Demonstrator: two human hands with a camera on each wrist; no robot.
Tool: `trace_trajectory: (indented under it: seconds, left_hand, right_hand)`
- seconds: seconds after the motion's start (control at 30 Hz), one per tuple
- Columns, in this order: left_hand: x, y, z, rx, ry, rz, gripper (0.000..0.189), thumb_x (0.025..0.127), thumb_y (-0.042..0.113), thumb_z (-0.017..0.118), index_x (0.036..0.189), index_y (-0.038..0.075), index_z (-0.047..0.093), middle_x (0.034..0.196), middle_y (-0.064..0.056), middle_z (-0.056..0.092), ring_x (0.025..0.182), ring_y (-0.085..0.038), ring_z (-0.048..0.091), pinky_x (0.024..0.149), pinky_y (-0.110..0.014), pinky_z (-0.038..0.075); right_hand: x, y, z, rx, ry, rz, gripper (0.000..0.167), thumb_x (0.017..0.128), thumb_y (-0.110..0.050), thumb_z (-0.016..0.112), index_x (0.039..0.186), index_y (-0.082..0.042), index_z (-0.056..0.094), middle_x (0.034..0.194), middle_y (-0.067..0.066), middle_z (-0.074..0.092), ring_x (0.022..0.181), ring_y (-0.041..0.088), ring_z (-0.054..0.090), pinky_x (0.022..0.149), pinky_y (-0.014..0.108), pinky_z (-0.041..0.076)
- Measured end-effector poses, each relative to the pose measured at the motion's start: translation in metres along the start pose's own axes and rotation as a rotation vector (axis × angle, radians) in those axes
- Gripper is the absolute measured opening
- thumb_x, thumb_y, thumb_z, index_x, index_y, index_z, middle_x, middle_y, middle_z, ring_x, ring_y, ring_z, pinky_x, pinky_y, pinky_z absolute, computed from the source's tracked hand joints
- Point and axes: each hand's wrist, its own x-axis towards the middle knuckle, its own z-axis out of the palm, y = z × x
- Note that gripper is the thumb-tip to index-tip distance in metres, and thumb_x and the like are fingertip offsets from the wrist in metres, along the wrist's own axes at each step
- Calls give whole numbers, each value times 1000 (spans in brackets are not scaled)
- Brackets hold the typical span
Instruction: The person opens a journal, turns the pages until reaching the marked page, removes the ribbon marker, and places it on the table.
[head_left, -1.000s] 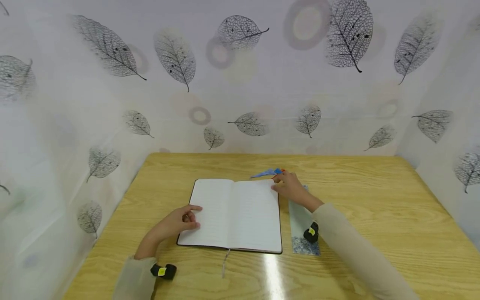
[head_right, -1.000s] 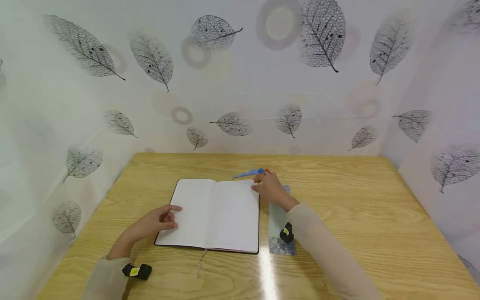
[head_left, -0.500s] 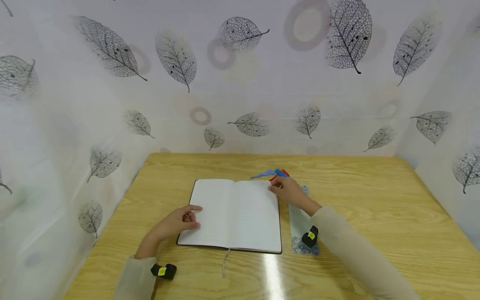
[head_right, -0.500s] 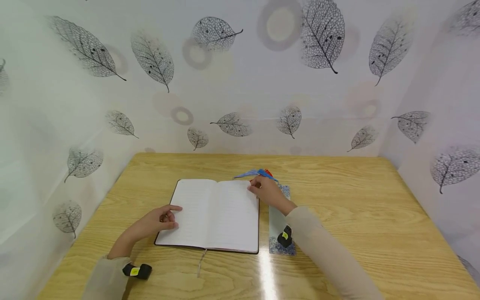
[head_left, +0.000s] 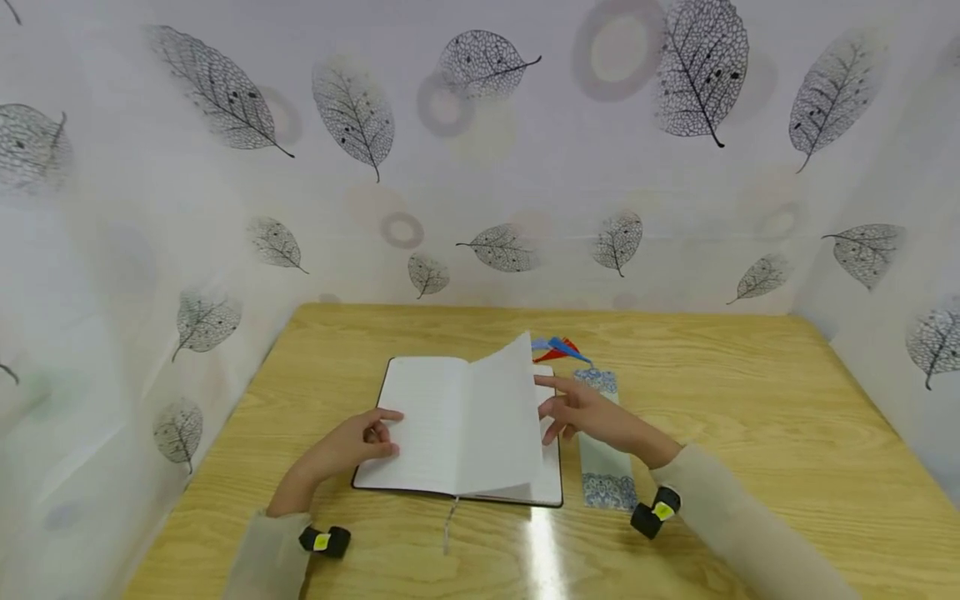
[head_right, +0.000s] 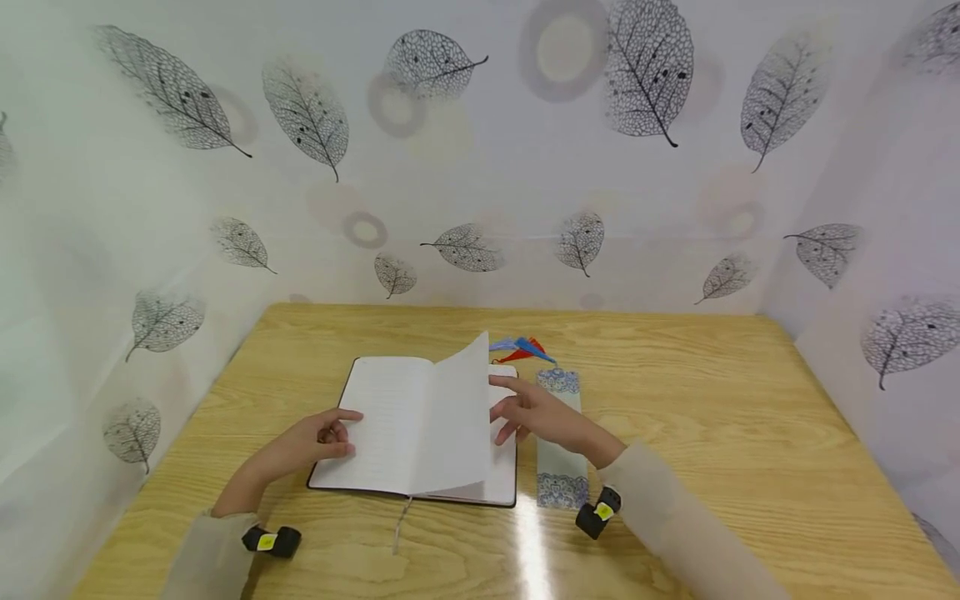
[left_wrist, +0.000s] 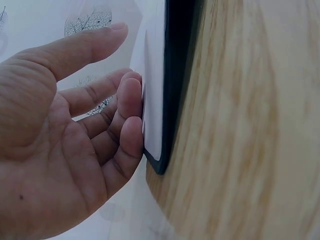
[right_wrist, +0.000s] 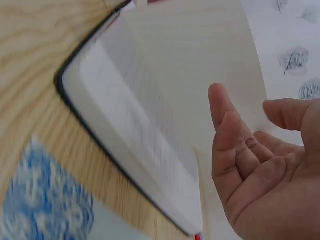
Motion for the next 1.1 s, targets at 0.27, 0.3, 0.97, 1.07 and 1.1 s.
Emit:
trace_trajectory:
  seconds: [0.27,0.3,0.97,1.07,1.1]
  left_hand:
    - [-2,2,-4,-16,2,-8,56,89,25,69,134,-2,50,92,-6,54,79,-14,46,64,-20,40]
    - [-3,3,-5,-19,4,-7,56,89,25,69,134,-2,50,93,-6,54,79,-14,47,64,-20,40]
    - [-15,-5,-25,4,87,-17,46,95,10,57,138,-1,46,99,-11,60,84,-15,55,68,-25,48]
    - [-17,-5,-28,15,107,-21,44,97,10,54,139,-1,45,101,-12,61,85,-17,56,68,-27,49]
    - [-18,-5,-30,19,114,-23,44,98,11,54,139,0,46,101,-12,61,85,-17,56,67,-27,49]
  right_hand:
    - [21,-9,41,-18,-12,54,63,100,-16,48,152,1,16,118,21,61,77,17,67,66,31,54]
    - [25,-9,46,-19,-10,63,62,99,-14,49,151,0,19,118,21,62,75,17,66,64,30,53]
    - [68,-14,112,-517,50,127,59,95,-17,61,146,-7,36,85,-2,61,55,6,53,53,22,41]
    - [68,-13,117,-631,65,77,52,94,-18,62,142,-9,45,80,-5,57,57,3,46,51,20,37]
    - [68,-13,119,-667,69,62,50,93,-17,62,141,-10,47,79,-6,55,58,3,44,50,20,36]
